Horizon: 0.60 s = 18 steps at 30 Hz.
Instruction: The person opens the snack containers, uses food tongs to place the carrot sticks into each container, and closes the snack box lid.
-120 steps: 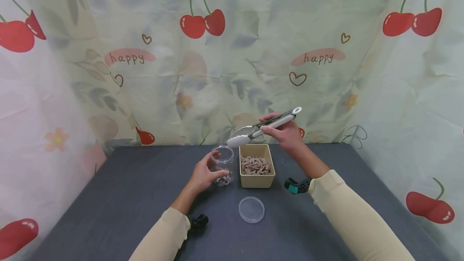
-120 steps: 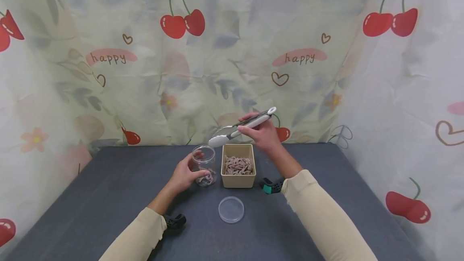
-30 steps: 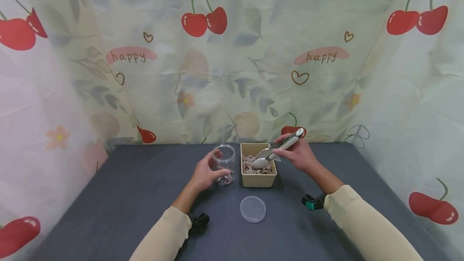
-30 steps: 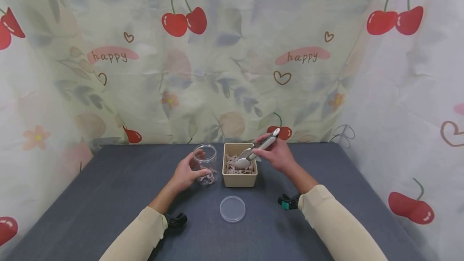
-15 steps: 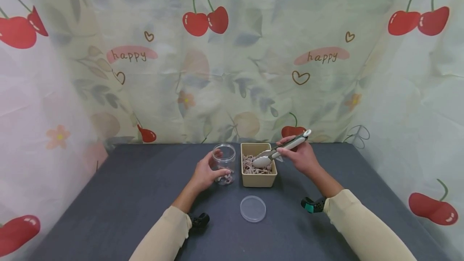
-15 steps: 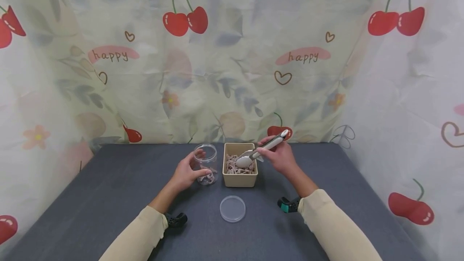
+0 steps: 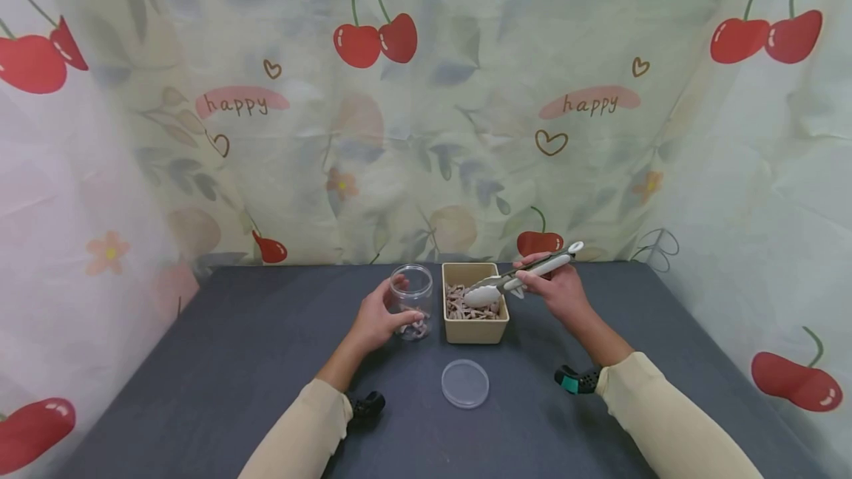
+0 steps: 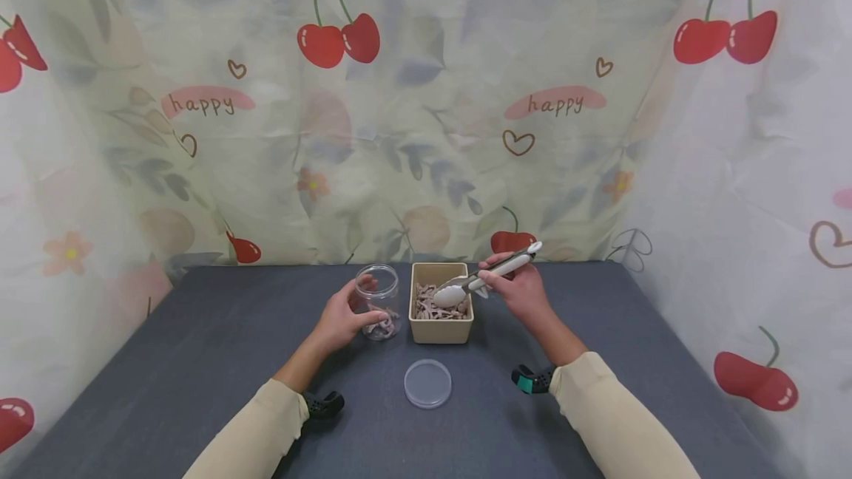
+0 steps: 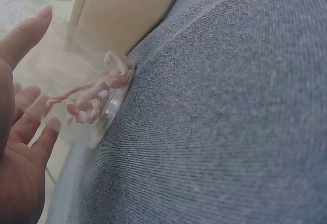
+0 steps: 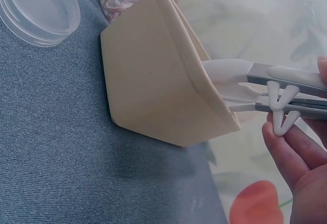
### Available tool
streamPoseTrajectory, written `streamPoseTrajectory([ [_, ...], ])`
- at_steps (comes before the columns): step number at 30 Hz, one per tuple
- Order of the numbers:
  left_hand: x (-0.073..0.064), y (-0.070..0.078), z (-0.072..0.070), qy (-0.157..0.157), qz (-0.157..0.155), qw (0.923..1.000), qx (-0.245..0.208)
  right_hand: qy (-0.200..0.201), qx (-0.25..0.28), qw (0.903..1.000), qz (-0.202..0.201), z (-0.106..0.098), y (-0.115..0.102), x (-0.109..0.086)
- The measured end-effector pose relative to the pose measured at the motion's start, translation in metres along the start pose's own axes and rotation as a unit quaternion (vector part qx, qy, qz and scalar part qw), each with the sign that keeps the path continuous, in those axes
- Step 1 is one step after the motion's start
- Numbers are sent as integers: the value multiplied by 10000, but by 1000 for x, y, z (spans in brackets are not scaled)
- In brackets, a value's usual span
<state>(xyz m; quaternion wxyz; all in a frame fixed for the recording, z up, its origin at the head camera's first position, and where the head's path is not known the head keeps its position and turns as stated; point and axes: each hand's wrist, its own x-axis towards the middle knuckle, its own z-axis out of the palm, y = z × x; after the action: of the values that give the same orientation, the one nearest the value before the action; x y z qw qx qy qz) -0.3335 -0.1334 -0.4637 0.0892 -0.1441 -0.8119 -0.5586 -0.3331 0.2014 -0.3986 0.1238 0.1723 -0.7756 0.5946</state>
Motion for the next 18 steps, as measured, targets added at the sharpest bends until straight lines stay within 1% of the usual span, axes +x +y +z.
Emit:
streamPoseTrajectory([
  [5, 0, 1, 0, -10, 9, 10000, -7, -31, 85, 9999, -64, -1, -3, 2],
  [9, 0, 2, 0, -20, 9, 10000, -5, -104, 264, 9995, -169, -2, -7, 5],
  [13, 0, 1, 0, -17, -12, 10000, 23, -172, 439, 9987, -180, -4, -12, 8],
  [17, 0, 0, 0, -15, -37, 10000, 24, -225, 447, 9985, -220, -6, -18, 11],
  [18, 0, 0, 0, -11, -39, 10000, 26, -237, 402, 9986, -254, -6, -22, 11],
])
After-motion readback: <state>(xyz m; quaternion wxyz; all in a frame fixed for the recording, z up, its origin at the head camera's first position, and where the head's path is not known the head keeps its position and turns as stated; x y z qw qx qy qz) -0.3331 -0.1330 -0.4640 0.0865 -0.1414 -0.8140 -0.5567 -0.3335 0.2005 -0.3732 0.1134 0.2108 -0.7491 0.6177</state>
